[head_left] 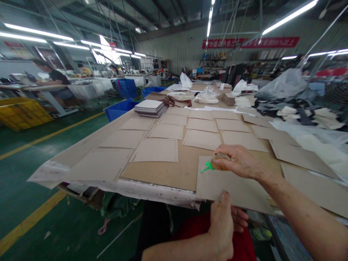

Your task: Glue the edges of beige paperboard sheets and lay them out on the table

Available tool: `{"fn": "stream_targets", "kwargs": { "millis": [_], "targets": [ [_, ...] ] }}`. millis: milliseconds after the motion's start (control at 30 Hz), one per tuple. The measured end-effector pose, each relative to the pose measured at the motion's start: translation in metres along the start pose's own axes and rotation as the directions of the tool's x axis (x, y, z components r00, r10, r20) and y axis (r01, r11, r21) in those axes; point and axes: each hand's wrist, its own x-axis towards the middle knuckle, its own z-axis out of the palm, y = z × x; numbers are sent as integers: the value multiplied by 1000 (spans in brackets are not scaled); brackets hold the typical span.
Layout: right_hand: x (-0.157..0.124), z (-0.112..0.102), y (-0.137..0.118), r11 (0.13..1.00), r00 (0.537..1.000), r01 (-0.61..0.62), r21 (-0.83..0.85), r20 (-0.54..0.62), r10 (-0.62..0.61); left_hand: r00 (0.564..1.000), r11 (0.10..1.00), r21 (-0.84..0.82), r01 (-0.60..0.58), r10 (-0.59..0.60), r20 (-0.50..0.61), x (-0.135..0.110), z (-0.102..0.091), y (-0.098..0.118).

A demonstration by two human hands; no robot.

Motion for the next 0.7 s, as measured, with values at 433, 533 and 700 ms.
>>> {"fn": "stream_targets", "kwargs": {
  "millis": [433,533,700],
  "targets": [
    [33,0,13,980,991,-91,-176,-114,72,1000,997,66,-24,25,-6,12,-2,-9],
    [32,-1,15,979,991,-92,-184,-113,72,999,997,67,-31,31,8,12,-4,-9],
    [22,-12,30,975,988,-116,-190,-119,95,998,998,33,-57,56,35,8,-7,-8]
  ]
}}
